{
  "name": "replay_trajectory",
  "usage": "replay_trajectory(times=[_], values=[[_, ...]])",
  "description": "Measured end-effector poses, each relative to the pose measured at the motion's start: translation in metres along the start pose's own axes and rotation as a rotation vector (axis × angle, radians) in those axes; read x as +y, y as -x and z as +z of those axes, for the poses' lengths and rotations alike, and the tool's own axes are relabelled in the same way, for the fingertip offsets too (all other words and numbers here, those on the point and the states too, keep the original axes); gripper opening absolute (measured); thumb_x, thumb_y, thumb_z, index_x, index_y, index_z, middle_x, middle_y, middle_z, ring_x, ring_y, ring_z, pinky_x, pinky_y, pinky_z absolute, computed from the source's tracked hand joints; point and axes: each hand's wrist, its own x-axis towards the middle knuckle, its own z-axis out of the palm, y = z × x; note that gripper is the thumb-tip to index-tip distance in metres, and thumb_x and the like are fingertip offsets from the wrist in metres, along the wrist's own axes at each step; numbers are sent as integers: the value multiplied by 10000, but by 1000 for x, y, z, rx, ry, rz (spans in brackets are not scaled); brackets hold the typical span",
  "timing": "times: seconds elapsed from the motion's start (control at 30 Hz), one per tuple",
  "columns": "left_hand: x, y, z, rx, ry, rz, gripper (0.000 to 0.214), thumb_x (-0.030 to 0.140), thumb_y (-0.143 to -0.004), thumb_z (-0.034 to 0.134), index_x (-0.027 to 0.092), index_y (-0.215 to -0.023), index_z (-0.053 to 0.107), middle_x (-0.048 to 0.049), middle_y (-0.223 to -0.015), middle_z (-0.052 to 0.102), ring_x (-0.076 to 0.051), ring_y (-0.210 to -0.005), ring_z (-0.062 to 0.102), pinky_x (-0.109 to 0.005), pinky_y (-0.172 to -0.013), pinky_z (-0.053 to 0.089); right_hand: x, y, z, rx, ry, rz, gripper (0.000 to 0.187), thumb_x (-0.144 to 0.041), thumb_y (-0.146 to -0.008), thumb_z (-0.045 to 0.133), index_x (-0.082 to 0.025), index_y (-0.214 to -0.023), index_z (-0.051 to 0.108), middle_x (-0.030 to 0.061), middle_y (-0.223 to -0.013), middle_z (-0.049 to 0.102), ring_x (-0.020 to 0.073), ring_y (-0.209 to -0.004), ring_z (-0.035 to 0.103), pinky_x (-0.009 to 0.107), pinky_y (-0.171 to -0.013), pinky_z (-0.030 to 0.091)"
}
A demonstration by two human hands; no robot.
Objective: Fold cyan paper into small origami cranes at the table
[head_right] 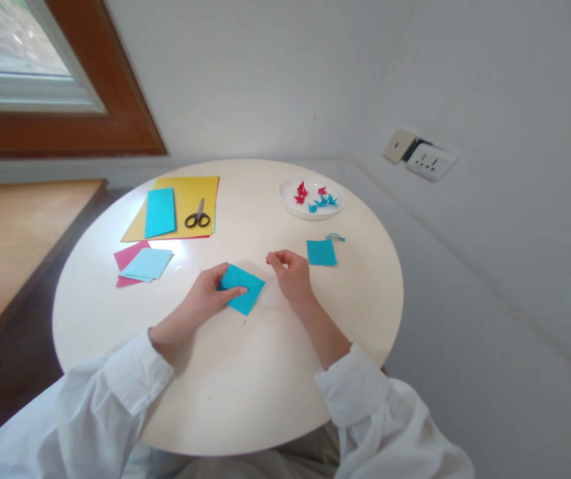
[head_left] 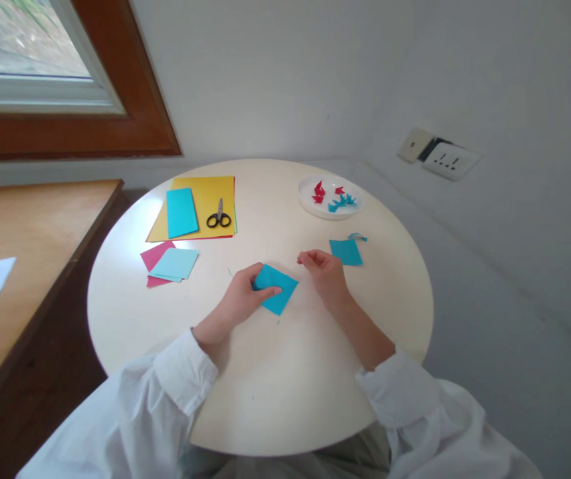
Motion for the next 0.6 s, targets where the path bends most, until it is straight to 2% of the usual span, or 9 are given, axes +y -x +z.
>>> replay_trajectory(times=[0.1, 0.2, 0.33, 0.47, 0.6], values=[[-1, 0, 0, 10, 3, 4, 221, 301, -667, 651, 177, -646, 469, 55, -587, 462, -95, -538, 426, -214, -493, 354, -3, 2, 0, -106, -5, 18, 206, -360, -690, 581, -185, -594, 632, 30, -636, 671, 172, -655, 606, 316, -692, 463], [-2, -1, 0, 23, 6, 13, 208, 295, -676, 649, 175, -653, 481, 54, -599, 477, -93, -544, 432, -212, -501, 359, -7, 7, 2, -217, 65, -22, 221, -372, -693, 590, -184, -584, 624, 7, -583, 633, 154, -603, 571, 290, -630, 441], [-3, -1, 0, 10, 11, 16, 211, 300, -685, 649, 172, -660, 484, 58, -596, 469, -92, -546, 424, -212, -505, 357, -8, 11, 5, -263, 118, -46, 224, -366, -683, 596, -178, -560, 597, -11, -546, 585, 130, -555, 516, 272, -584, 409], [-1, 0, 0, -4, 17, -2, 208, 296, -689, 644, 171, -662, 480, 57, -592, 461, -92, -548, 422, -213, -504, 353, -4, 8, 5, -228, 118, -77, 230, -368, -691, 584, -184, -552, 574, -13, -541, 576, 132, -562, 512, 275, -593, 408], [2, 2, -1, -45, 25, -14, 215, 300, -679, 651, 169, -664, 481, 50, -597, 471, -97, -548, 433, -218, -503, 358, 0, 0, 0, -43, 69, -35, 250, -388, -708, 558, -186, -564, 584, 9, -582, 618, 148, -594, 550, 299, -649, 429]])
